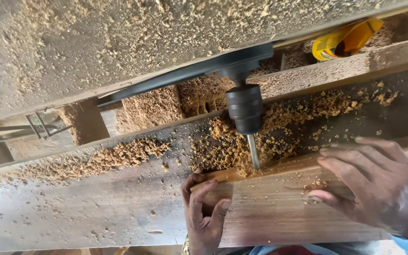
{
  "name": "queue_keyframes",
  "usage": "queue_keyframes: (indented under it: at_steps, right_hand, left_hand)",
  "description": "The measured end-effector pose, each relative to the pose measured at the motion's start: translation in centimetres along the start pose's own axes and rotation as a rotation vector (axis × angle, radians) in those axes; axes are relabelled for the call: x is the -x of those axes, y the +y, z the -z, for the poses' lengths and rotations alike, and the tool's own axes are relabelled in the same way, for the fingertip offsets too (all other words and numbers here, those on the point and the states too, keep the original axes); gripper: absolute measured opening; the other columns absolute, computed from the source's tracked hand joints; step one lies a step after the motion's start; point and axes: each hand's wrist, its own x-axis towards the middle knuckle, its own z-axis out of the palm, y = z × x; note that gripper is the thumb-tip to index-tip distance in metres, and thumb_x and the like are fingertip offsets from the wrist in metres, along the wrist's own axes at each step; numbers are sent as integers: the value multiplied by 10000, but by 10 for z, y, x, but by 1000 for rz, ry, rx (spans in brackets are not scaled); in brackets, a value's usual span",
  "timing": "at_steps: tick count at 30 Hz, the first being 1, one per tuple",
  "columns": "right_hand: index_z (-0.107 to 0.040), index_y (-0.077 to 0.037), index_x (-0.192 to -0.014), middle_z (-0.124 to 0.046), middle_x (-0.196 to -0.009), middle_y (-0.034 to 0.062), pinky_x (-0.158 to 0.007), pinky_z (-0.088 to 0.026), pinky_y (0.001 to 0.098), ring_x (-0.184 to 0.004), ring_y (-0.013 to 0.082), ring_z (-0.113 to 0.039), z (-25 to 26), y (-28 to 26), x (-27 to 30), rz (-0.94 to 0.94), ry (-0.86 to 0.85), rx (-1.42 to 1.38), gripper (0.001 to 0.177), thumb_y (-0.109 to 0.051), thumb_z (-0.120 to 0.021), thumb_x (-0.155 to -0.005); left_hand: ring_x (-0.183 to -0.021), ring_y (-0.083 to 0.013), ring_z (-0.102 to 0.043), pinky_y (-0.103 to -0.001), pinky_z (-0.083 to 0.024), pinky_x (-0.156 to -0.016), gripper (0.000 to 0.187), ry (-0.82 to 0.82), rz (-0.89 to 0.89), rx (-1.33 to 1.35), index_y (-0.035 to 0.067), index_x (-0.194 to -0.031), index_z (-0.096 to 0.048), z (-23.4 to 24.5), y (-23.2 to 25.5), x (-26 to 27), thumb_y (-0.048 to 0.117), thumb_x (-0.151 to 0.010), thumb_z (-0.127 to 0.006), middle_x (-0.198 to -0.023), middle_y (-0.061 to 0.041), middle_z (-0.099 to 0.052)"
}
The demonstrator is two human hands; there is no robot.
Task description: The person feeds a long wooden plank under a stationary drill press bit, holding and guiding it with both hands as the machine drills a series of holes along the board. They reposition the plank between holes and brush away sawdust while continuing to drill along its length.
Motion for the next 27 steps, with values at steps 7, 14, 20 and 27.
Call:
queue_keyframes:
  at_steps: [7, 14, 20, 27]
  right_hand:
    - [-634, -120, -1195, -744, -1139, 91, -1051, -477, 475, -1003, 231, -714, -3, 2, -1, 4, 40, -9, 689, -671, -698, -787]
    - [-680, -127, -1103, -751, -1123, 109, -1027, -473, 479, -1041, 268, -713, 2, -5, -9, 28, 71, 42, 646, -638, -702, -708]
    - [-661, -122, -1178, -704, -1205, 107, -1143, -487, 465, -1228, 263, -669, -9, -88, 62, -232, 591, -301, 317, -293, -758, -929]
    - [-734, -179, -981, -714, -1054, -21, -931, -428, 384, -1029, 221, -664, -34, -114, 58, -341, 626, -110, 153, -239, -786, -850]
  left_hand:
    - [-1408, -327, -464, -480, -396, -1173, 457, 0, -14, -5, 114, -1289, -645, 0, 2, -4, 309, -902, -790, -1276, -59, -683]
    - [-1445, -358, -455, -503, -369, -1213, 452, -8, -74, -62, 93, -1309, -647, 2, -4, -6, 318, -932, -756, -1315, -74, -689]
    - [-1403, -351, -486, -474, -411, -1165, 424, -6, -100, -46, 81, -1293, -642, 5, 4, -15, 333, -966, -735, -1375, -160, -604]
    - [-1357, -334, -512, -441, -427, -1141, 442, 12, -118, -25, 83, -1288, -653, 4, 9, -19, 338, -940, -748, -1382, -169, -555]
